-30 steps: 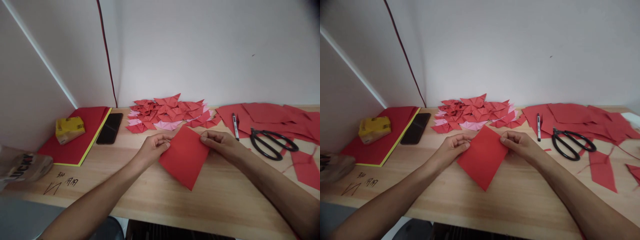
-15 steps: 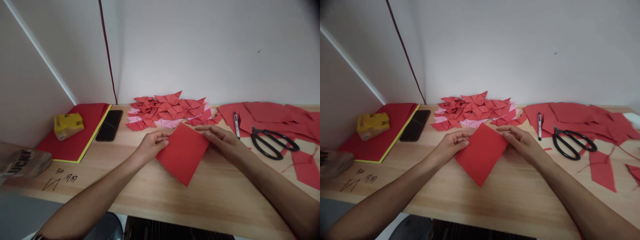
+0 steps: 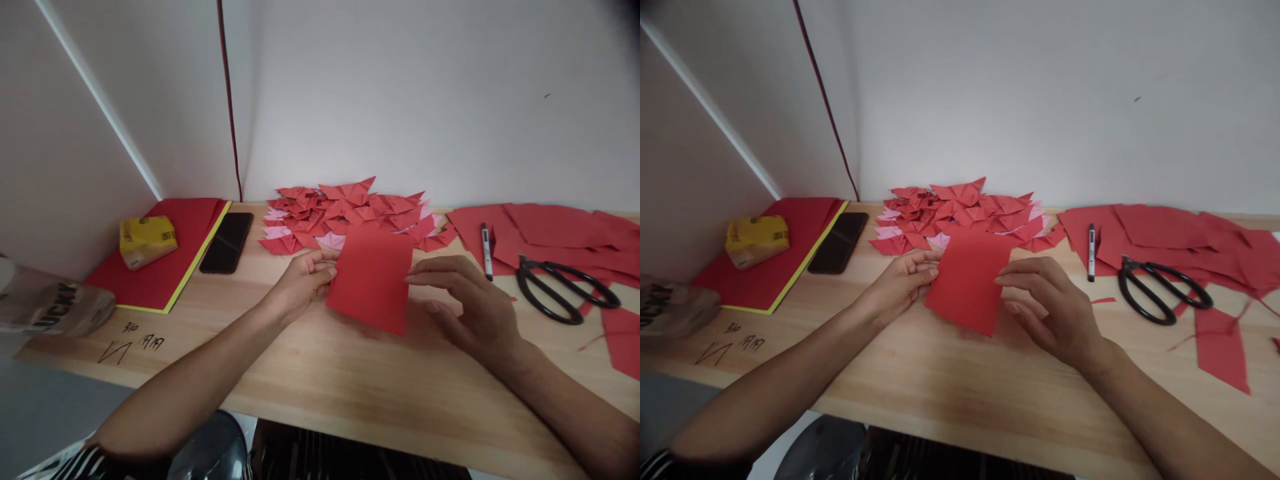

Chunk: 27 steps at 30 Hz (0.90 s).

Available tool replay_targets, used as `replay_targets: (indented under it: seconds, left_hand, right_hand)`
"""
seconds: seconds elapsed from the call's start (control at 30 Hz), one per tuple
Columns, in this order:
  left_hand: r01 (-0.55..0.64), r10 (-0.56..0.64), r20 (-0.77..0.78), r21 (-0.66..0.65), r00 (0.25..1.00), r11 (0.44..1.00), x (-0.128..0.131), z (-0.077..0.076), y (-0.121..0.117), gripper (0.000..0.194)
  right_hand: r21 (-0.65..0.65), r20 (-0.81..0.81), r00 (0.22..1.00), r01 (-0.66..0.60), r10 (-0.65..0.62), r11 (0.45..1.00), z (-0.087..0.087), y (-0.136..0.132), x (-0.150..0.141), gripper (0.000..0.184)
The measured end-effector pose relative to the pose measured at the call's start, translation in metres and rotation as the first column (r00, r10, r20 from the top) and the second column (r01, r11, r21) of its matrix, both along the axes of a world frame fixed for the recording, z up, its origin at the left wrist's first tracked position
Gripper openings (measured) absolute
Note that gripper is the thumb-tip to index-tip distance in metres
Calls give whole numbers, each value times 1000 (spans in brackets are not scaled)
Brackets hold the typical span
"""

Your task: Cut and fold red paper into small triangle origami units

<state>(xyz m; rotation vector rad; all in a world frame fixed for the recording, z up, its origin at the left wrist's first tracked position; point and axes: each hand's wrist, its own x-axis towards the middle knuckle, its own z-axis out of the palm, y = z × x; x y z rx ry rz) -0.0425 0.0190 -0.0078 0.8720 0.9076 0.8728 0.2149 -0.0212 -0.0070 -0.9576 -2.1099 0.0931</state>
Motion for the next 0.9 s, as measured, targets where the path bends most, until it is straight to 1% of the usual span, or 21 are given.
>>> replay_targets:
  seconds: [0.07, 0.17, 0.23, 0.27, 0.37, 0.43, 0.5, 0.6, 0.7, 0.77, 0.8, 0.83, 0.9]
  left_hand:
    - [-9, 9, -6, -1, 1000, 1000, 0, 1, 0, 26]
    - [-8, 8, -17, 9, 1000, 1000, -1, 2, 1, 26]
    - [31, -31, -39, 22, 999, 999, -1, 2, 1, 27]
    - [58, -56, -50, 35, 997, 998, -2, 2, 2, 27]
    - [124, -116, -77, 102, 990, 987, -3, 1, 4, 26]
    - [135, -117, -125, 150, 985, 979, -4, 0, 6, 24]
    - [139, -101, -199, 186, 975, 973, -6, -1, 8, 22]
    - [141, -60, -310, 245, 949, 959, -9, -3, 11, 20]
    - [156, -18, -403, 312, 915, 937, -12, -3, 14, 26]
    - [177, 32, -489, 376, 872, 909, -14, 0, 15, 28]
    - [188, 79, -538, 424, 839, 886, -14, 2, 15, 27]
    - [199, 142, -578, 486, 804, 851, -15, 5, 14, 26]
    - [230, 297, -616, 630, 729, 742, -14, 12, 10, 21]
  right_hand:
    - [10, 6, 999, 42, -42, 999, -2, 0, -1, 24]
    - [40, -39, 984, 173, -171, 984, -3, 6, -2, 26]
    - [30, -54, 974, 220, -219, 975, -2, 11, -2, 28]
    - [17, -50, 974, 220, -219, 975, -2, 14, -1, 30]
    - [-29, -13, 988, 155, -155, 987, -2, 18, 3, 32]
    - [-43, 26, 995, 99, -98, 994, -3, 18, 4, 29]
    - [-33, 71, 997, 37, -35, 999, -4, 15, 5, 26]
    - [22, 129, 990, -60, 57, 998, -4, 10, 4, 22]
    - [54, 158, 979, -138, 127, 989, -2, 6, 2, 19]
    - [28, 205, 961, -193, 183, 981, 1, 2, 1, 19]
    - [-3, 241, 946, -223, 217, 975, 3, 1, 1, 20]
    - [-45, 280, 926, -251, 254, 967, 6, -1, 0, 22]
    - [-129, 329, 888, -294, 321, 947, 10, -4, -1, 25]
